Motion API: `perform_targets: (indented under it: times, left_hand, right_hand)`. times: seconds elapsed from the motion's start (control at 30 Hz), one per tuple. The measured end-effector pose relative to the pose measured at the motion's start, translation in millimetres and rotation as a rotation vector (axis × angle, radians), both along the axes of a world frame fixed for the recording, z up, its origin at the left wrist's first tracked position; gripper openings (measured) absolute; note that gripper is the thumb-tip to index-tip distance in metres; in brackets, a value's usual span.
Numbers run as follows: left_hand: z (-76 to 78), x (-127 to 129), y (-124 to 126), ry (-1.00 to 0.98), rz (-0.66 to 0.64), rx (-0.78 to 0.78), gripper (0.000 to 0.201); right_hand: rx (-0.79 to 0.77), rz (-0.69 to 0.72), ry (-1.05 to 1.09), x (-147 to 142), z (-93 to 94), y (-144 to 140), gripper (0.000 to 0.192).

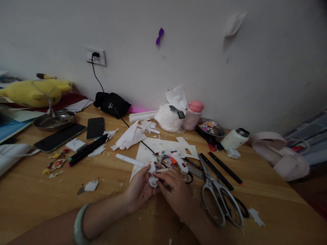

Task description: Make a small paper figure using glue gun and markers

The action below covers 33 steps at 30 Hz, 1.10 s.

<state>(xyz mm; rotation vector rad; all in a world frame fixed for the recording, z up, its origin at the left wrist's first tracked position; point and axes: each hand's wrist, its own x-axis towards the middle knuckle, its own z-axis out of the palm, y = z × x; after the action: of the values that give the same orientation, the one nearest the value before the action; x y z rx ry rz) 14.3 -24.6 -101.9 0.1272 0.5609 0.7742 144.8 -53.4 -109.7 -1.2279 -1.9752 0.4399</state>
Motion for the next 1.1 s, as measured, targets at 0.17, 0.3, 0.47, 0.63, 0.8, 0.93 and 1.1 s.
perform_targets:
  times: [0.17,0.3,0.47,0.63,0.8,0.93,1.1]
  left_hand:
    - [2.0,3,-5,0.229,-0.018,-0.06,0.031]
    - [-1.3,3,-8,0.329,-0.015,0.004,0.033]
    - [-6.5,1,-7,0.334,0.018,0.096,0.029]
    - [-3.3,1,-10,0.347,-0.017,0.17,0.026]
    - [-3.0,2,-11,0.366,-0.002,0.288,0.019]
    - [-1.1,2,-11,0.446,0.0,0.338,0.016]
    - [-0.7,1,-9,0.537,0.009,0.411,0.022]
  right_hand:
    - [-0.011,0.052,-0.12,-14,-7.8,-8,0.01]
    - [0.039,0.121,-0.092,-20,-3.4,-14,0.01]
    - [-0.038,0.011,0.183,-19,5.9,-16,0.007]
    - [-0.094,-0.177,0.399,-11,-1.4,-9,0.007]
    - [-0.262,-0.189,0.617,-9,-1.3,-3,0.012]
    - [-0.41,-0.183,0.781,-7,-0.7,1,0.016]
    - [-0.361,-0.332,0.577,-1,-2.0,2,0.02]
